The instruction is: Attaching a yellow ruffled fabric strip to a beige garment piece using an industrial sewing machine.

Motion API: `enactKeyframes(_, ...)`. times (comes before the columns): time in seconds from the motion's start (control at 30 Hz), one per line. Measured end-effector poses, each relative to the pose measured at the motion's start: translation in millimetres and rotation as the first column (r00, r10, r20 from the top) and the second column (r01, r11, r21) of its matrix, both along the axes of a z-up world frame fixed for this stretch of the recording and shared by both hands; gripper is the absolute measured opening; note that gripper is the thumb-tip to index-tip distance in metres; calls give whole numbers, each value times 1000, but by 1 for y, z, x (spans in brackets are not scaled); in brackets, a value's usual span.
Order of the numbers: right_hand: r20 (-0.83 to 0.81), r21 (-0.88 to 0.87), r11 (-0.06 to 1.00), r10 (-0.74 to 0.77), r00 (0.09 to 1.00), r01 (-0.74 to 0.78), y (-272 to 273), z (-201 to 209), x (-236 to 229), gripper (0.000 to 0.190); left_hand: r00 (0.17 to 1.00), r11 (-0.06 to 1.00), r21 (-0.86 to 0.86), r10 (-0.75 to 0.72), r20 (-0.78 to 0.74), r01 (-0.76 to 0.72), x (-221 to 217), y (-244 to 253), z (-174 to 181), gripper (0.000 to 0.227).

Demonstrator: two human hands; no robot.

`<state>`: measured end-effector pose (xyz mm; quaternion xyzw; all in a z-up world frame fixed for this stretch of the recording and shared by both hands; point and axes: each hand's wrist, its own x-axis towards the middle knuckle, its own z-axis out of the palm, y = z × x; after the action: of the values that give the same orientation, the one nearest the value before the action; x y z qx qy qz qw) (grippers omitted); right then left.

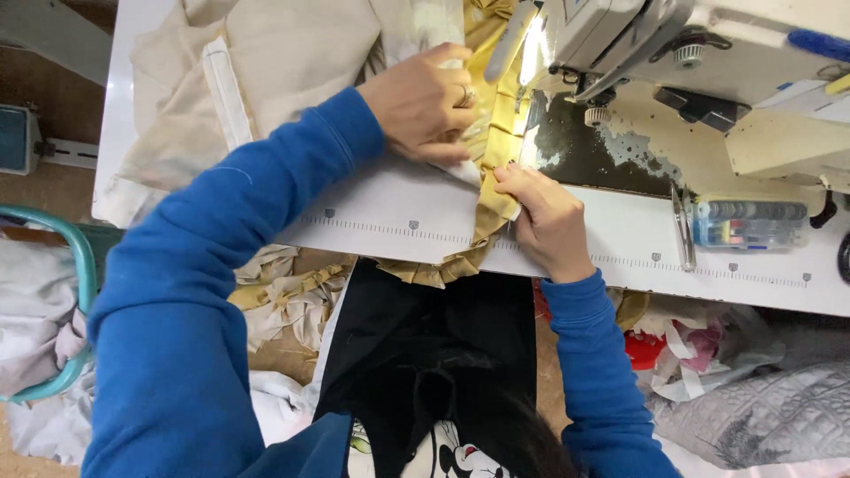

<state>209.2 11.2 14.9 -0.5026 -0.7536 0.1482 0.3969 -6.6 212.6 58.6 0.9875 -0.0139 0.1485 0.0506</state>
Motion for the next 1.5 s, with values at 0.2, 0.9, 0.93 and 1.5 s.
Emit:
enactKeyframes(0.2, 28, 61, 996, 66, 997, -68, -3, -6, 0, 45, 909, 886, 464, 186, -373, 9, -14, 2, 11, 66)
enactKeyframes(0.9, -701, 22, 886, -317, 639, 463, -11, -39, 27, 17, 670, 454, -496, 558, -489, -740, -20, -123, 80, 50)
enactKeyframes(0.93, -708, 80, 903, -246, 662, 422, -8, -44, 33, 32, 823, 786, -247, 555, -122, -567, -30, -139, 54, 27)
enactKeyframes(1.5, -73, 240, 971, 8, 997, 10, -43, -5, -11, 35, 808, 908, -44, 392, 440, -417, 9, -212, -40, 23)
